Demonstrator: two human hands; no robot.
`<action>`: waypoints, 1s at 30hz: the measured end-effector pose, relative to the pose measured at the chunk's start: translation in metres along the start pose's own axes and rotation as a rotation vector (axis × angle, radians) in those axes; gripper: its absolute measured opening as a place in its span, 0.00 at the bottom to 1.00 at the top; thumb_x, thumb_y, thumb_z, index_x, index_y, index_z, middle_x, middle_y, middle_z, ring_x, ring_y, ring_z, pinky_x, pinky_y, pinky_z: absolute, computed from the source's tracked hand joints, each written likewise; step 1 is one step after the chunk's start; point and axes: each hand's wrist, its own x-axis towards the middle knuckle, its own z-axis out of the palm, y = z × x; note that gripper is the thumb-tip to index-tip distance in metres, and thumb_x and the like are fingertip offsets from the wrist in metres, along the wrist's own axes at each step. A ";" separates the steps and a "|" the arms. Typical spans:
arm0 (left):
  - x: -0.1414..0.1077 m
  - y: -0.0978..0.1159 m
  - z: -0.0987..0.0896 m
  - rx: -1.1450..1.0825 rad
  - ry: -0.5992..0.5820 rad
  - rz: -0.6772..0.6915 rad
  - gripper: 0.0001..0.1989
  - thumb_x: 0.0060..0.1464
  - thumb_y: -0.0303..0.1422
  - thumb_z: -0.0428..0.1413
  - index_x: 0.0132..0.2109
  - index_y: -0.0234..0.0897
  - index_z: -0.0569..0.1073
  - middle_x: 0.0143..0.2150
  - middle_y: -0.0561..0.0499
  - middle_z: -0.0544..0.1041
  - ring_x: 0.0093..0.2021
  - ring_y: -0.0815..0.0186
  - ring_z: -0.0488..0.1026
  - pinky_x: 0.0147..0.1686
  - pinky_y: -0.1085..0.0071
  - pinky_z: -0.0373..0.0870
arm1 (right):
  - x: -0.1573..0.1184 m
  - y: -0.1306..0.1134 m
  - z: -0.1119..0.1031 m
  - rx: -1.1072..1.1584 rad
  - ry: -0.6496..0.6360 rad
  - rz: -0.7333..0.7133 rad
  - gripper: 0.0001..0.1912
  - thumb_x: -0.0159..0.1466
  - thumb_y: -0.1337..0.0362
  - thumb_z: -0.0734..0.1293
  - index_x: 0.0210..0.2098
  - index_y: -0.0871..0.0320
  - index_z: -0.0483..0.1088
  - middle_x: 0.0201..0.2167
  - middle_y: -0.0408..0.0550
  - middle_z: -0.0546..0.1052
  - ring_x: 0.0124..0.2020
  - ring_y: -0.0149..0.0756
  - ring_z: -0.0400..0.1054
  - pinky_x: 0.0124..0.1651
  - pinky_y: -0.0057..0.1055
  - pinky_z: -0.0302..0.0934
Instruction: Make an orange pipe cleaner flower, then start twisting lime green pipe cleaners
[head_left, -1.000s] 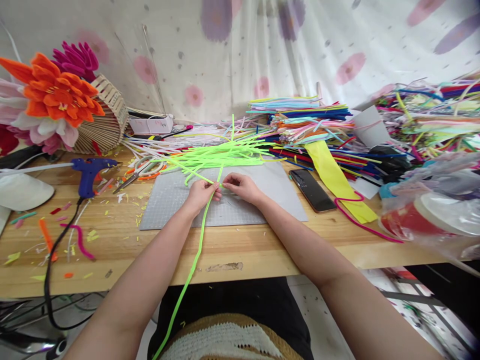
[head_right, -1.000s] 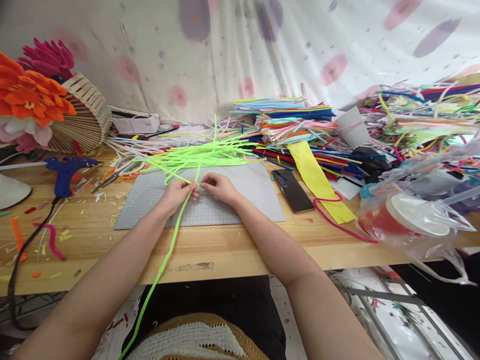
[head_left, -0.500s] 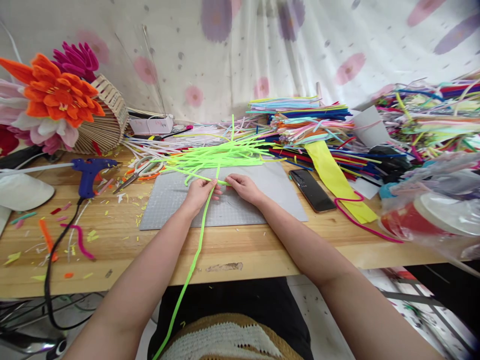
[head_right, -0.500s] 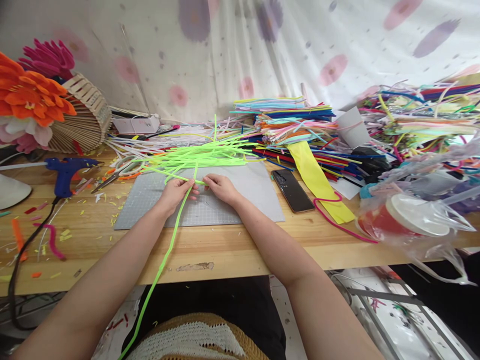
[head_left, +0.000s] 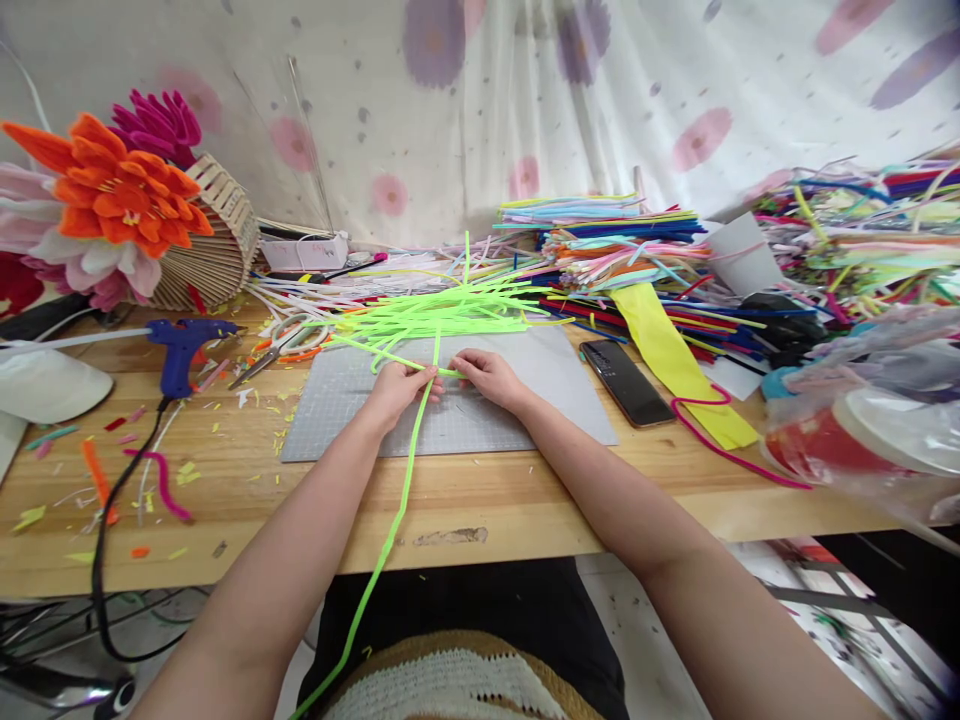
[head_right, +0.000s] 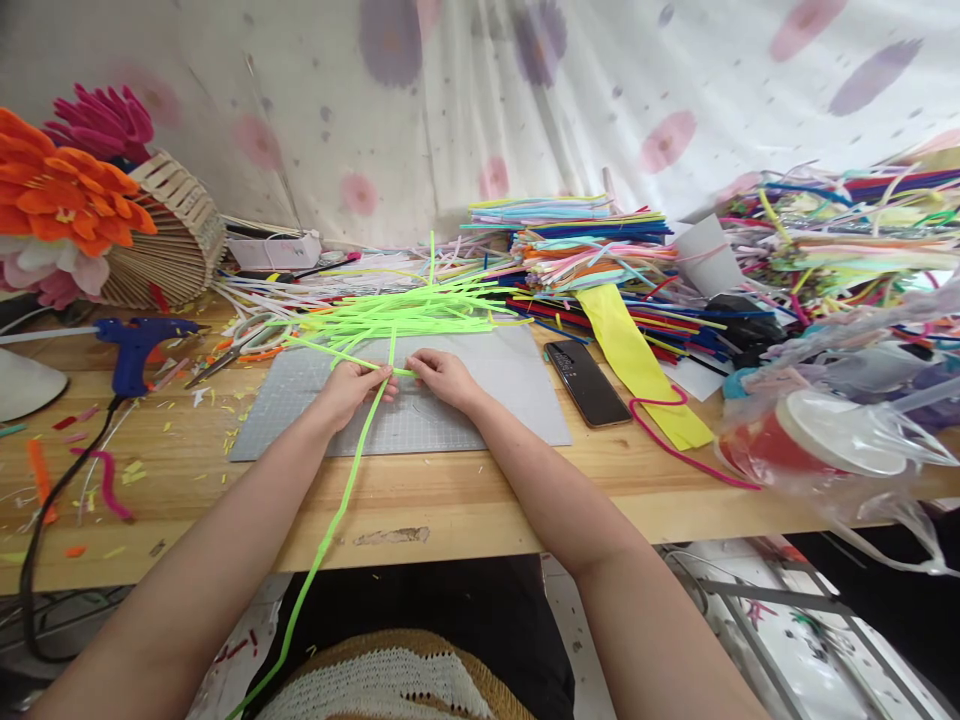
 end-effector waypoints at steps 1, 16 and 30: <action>0.000 0.000 0.001 0.014 0.013 -0.001 0.06 0.43 0.29 0.60 0.26 0.28 0.71 0.21 0.49 0.74 0.20 0.71 0.71 0.21 0.74 0.71 | 0.000 0.000 0.000 0.020 0.001 -0.002 0.16 0.59 0.51 0.57 0.27 0.58 0.65 0.21 0.41 0.67 0.24 0.27 0.59 0.31 0.26 0.54; 0.002 -0.003 0.004 -0.002 0.006 0.000 0.08 0.48 0.31 0.56 0.27 0.28 0.71 0.24 0.47 0.76 0.21 0.69 0.72 0.19 0.74 0.71 | -0.001 -0.005 0.005 -0.024 0.066 -0.060 0.09 0.56 0.59 0.62 0.29 0.59 0.66 0.24 0.42 0.70 0.25 0.27 0.60 0.31 0.26 0.55; 0.000 -0.003 0.005 0.017 0.026 0.022 0.04 0.43 0.26 0.59 0.27 0.28 0.72 0.22 0.48 0.75 0.21 0.70 0.72 0.21 0.76 0.70 | -0.002 -0.004 0.003 -0.210 0.175 -0.220 0.07 0.56 0.62 0.62 0.32 0.58 0.67 0.27 0.43 0.71 0.28 0.28 0.62 0.33 0.26 0.56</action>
